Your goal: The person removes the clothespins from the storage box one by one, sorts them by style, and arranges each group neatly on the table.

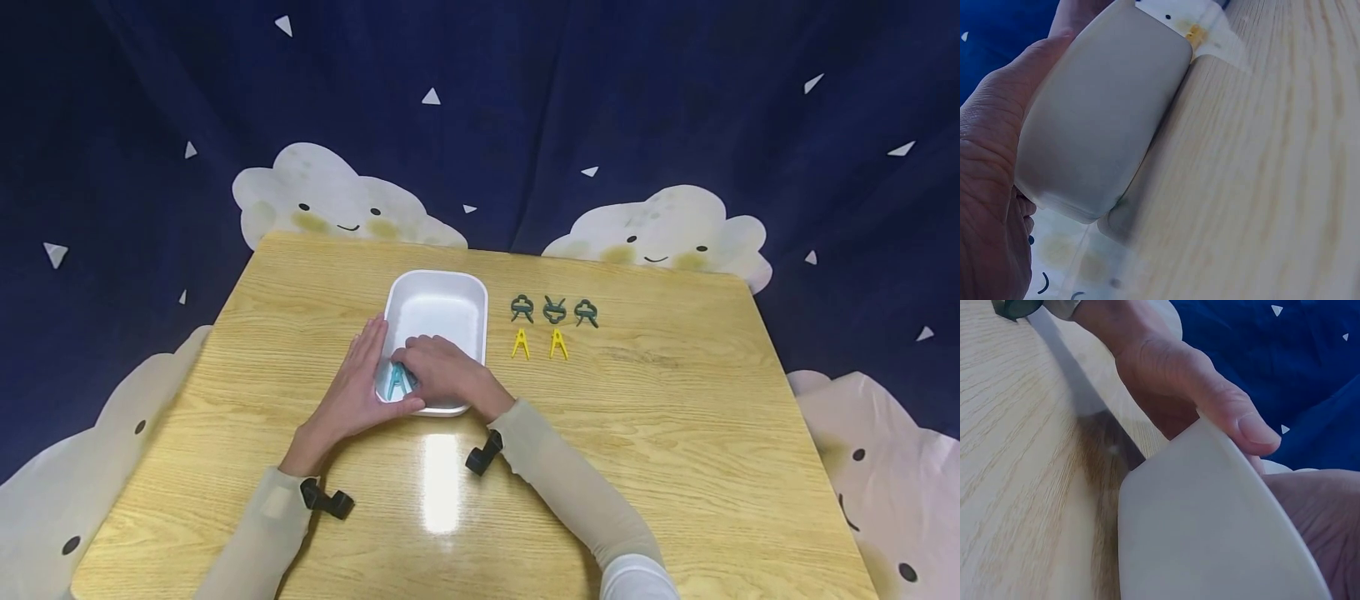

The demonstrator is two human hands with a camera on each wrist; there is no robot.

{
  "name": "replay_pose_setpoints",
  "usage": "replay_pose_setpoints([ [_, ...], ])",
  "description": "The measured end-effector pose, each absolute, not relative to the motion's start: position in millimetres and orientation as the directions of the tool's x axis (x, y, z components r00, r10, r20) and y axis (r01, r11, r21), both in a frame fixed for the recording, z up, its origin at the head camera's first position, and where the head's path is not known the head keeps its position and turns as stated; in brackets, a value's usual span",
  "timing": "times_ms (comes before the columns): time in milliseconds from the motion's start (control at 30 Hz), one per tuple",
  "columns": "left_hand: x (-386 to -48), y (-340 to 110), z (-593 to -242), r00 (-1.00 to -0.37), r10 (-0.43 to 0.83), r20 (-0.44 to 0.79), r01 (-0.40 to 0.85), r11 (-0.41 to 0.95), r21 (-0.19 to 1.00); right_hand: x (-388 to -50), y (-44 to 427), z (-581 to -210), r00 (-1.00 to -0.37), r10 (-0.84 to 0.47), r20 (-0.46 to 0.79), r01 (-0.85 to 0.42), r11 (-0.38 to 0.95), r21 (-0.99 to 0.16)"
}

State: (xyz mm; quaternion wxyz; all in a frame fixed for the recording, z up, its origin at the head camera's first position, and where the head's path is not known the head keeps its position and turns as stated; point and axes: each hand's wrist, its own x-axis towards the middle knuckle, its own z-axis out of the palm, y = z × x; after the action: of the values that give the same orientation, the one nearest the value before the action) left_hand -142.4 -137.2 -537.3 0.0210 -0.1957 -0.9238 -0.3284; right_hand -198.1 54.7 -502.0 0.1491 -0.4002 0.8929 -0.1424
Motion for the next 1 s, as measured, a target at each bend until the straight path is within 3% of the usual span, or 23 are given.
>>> replay_pose_setpoints([
  [1000,-142.8,-136.6,-539.1,-0.926,0.334,0.175,0.369,0.707,0.603,-200.3,85.3,-488.7,-0.706,-0.705,-0.067,-0.622,0.663,-0.416],
])
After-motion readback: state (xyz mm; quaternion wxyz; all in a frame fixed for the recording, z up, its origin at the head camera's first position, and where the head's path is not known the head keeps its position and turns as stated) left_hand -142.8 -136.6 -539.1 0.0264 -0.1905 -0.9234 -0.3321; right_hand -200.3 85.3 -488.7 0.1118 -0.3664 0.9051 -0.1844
